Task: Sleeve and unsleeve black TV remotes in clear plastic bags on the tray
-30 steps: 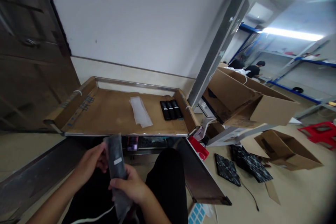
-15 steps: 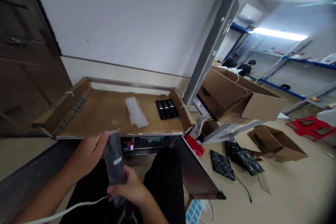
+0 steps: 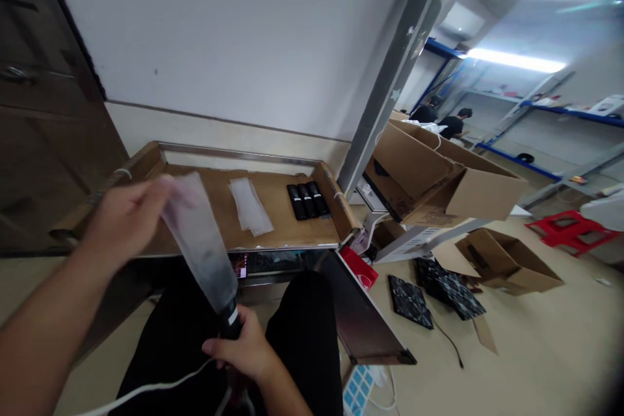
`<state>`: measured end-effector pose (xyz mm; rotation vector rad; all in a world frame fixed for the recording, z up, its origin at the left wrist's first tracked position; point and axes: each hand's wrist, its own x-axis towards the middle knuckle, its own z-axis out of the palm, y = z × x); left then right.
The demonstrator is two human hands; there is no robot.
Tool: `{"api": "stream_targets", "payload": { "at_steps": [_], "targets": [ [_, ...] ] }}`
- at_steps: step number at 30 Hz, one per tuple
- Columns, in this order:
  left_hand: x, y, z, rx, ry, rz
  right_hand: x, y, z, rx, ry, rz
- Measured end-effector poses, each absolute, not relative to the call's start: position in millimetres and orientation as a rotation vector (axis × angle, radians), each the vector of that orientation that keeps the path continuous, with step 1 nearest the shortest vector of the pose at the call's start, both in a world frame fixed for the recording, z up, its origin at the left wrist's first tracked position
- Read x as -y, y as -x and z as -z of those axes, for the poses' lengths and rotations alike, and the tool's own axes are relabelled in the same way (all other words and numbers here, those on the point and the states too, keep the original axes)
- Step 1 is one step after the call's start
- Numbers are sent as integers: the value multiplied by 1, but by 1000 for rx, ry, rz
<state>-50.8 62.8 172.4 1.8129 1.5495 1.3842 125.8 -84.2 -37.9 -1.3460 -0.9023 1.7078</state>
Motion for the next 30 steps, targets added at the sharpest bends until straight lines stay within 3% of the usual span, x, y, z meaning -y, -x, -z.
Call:
{"api": "stream_targets", "payload": {
  "at_steps": [2,4,8,12,21,30],
  "targets": [
    [-96,70,-157,-1765,-1513,-1688,76,-140,28,989,1415,-1361],
    [-127,87,-125,-1844,-1490,-1721,57,-162,9,1144,1470,-923],
    [-168,103,-52,-1883,-1668,-1143,-11,-212,-39,1420,1769,-243],
    [-182,103,-25,-1818,-1812,-991,-89,-238,-56,1659,2072,166],
    [-191,111,-14,-1747,-1849,-1047,-140,-238,-14,1647,2230,426],
    [-185,107,-23,-1759,-1781,-1051,-142,-238,-15,1519,2164,292]
  ]
}}
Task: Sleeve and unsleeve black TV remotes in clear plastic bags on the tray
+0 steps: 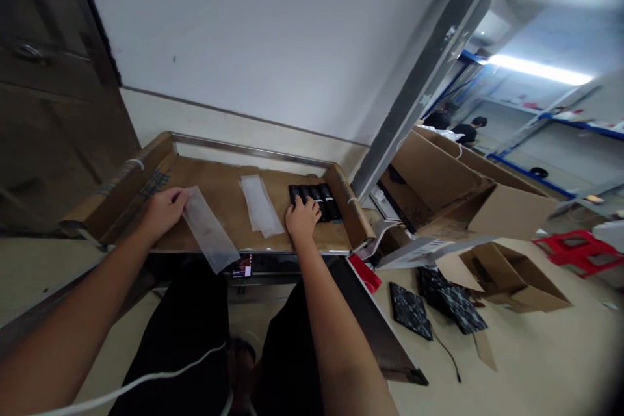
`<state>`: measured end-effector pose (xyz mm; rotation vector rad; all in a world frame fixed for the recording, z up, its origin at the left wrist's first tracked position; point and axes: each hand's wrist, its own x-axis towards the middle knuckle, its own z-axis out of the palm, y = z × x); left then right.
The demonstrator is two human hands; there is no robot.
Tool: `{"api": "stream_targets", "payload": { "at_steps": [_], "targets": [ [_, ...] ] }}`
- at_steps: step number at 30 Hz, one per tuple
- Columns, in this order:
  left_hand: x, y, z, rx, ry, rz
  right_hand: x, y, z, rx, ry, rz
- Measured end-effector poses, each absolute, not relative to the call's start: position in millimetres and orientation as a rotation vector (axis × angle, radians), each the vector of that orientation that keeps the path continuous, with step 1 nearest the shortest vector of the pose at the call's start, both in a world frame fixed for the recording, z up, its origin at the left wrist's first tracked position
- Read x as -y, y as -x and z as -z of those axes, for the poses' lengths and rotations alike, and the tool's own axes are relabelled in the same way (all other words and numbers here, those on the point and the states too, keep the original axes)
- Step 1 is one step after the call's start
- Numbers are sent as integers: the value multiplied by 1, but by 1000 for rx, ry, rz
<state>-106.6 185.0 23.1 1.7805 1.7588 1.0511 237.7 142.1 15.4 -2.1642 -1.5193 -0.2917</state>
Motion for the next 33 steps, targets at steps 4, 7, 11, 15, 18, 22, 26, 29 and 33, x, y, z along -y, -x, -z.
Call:
{"api": "stream_targets", "payload": {
  "at_steps": [4,7,11,15,18,22,26,29,33],
  "targets": [
    [-186,108,-21,-1764,-1767,-1069,-145,-236,-18,1488,2145,231],
    [-187,109,-19,-1747,-1773,-1102,-145,-239,-23,1447,2098,245],
    [-184,108,-21,-1727,-1734,-1149,-128,-235,-37,1385,1909,252],
    [-182,105,-23,-1646,-1623,-1195,-74,-189,-46,1478,1551,-63],
    [-180,104,-23,-1531,-1497,-1245,-24,-133,-35,1636,1469,-353],
    [-178,106,-24,-1443,-1361,-1267,11,-87,1,1455,1677,-487],
    [-178,108,-23,-1423,-1319,-1241,2,-85,33,1019,1454,-1112],
    [-180,108,-21,-1428,-1326,-1227,-6,-85,41,722,1139,-1517],
    [-182,108,-21,-1503,-1325,-1233,1,-74,39,661,1120,-1486]
  ]
}}
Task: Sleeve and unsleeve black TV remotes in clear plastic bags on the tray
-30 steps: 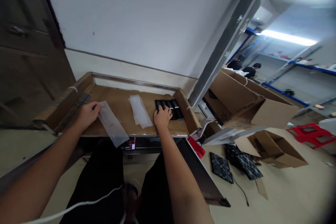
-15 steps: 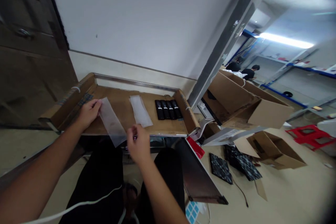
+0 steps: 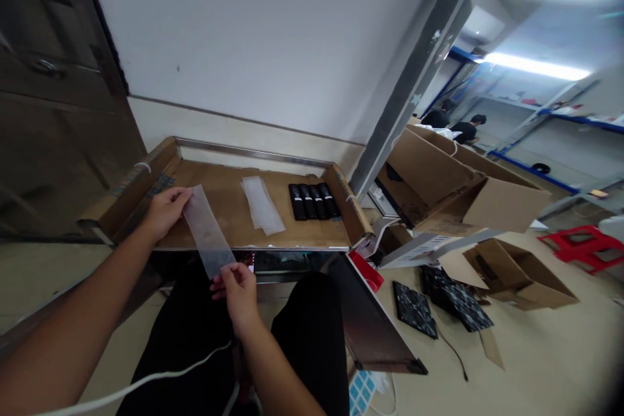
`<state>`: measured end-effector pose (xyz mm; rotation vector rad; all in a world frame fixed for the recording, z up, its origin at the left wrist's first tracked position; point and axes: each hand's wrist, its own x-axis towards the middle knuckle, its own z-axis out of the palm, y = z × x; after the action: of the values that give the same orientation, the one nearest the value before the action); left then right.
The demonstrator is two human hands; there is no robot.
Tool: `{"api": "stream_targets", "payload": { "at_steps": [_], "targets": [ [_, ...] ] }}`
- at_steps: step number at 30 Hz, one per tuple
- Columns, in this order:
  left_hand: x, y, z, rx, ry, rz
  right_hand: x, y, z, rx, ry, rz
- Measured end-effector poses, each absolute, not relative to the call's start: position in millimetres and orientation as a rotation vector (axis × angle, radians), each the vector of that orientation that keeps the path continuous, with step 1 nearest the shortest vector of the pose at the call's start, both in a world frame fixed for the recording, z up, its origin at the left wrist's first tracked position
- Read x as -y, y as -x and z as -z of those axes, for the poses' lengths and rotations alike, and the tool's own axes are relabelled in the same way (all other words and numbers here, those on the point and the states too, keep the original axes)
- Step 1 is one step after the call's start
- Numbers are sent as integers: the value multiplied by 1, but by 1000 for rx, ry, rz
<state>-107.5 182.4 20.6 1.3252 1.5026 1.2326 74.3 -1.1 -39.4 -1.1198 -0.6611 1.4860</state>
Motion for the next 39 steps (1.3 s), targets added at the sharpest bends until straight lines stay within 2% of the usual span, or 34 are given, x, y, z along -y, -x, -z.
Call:
{"api": "stream_targets", "payload": {
  "at_steps": [7,10,15,20,26,34,37,39],
  "targets": [
    [-182,108,-26,-1429,-1221,-1311,1,-97,8,866,1300,-1140],
    [-180,108,-28,-1395,-1184,-1341,-27,-130,-21,963,1302,-944],
    [-182,108,-26,-1323,-1154,-1384,-93,-185,-55,830,1351,-907],
    [-184,108,-24,-1381,-1172,-1349,-122,-211,-36,882,1594,-782],
    [-184,108,-23,-1344,-1155,-1352,-121,-219,-1,985,1690,-538],
    [-186,100,-20,-1401,-1226,-1336,-126,-224,-3,1010,1727,-500],
    [-160,63,-39,-1382,-1305,-1348,-123,-222,-8,1024,1736,-488],
    [-123,29,-72,-1283,-1485,-1270,-121,-220,-11,1023,1730,-473]
  ]
}}
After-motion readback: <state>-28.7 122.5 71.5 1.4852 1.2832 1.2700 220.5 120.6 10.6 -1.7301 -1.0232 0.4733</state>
